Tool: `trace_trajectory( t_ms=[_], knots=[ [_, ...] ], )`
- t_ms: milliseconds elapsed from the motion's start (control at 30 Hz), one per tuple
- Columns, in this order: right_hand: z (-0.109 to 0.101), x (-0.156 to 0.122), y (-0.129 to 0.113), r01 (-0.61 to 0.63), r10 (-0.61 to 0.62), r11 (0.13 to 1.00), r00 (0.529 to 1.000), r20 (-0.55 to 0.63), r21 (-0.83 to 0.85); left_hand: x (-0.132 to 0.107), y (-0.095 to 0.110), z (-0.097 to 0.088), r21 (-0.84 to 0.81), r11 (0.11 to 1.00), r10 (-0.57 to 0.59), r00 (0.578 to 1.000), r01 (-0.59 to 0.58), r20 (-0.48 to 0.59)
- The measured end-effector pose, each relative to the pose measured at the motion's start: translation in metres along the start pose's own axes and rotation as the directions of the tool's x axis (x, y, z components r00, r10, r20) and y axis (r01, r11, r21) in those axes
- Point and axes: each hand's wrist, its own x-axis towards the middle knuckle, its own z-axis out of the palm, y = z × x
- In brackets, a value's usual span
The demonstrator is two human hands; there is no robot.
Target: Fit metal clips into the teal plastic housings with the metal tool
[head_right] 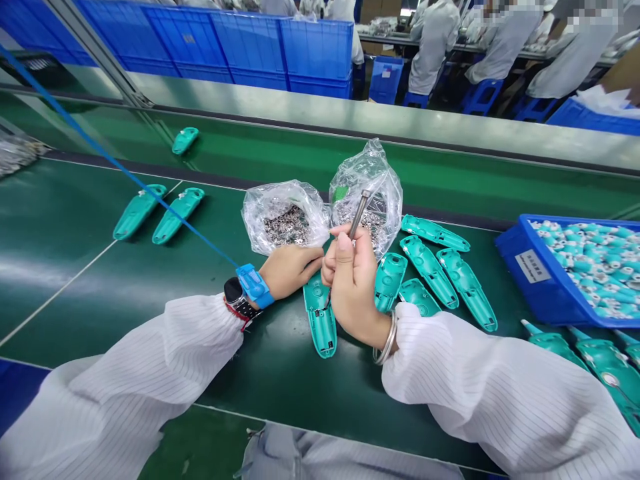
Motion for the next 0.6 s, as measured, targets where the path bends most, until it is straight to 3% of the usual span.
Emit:
trace_trajectory(
  t_ms=[300,600],
  knots=[
    [0.006,-0.009,0.003,0.068,-0.065,0.995,0.997,0.038,-0.07,-0.004,0.007,-0.004,-0.072,0.995,-0.072,0.997,0.072,0.008],
    [0.007,-0.008,0.005,0.085,-0.085,0.994,0.996,-0.002,-0.066,-0.004,0.001,0.004,-0.063,0.998,-0.012,0.998,0.009,-0.055]
  ],
)
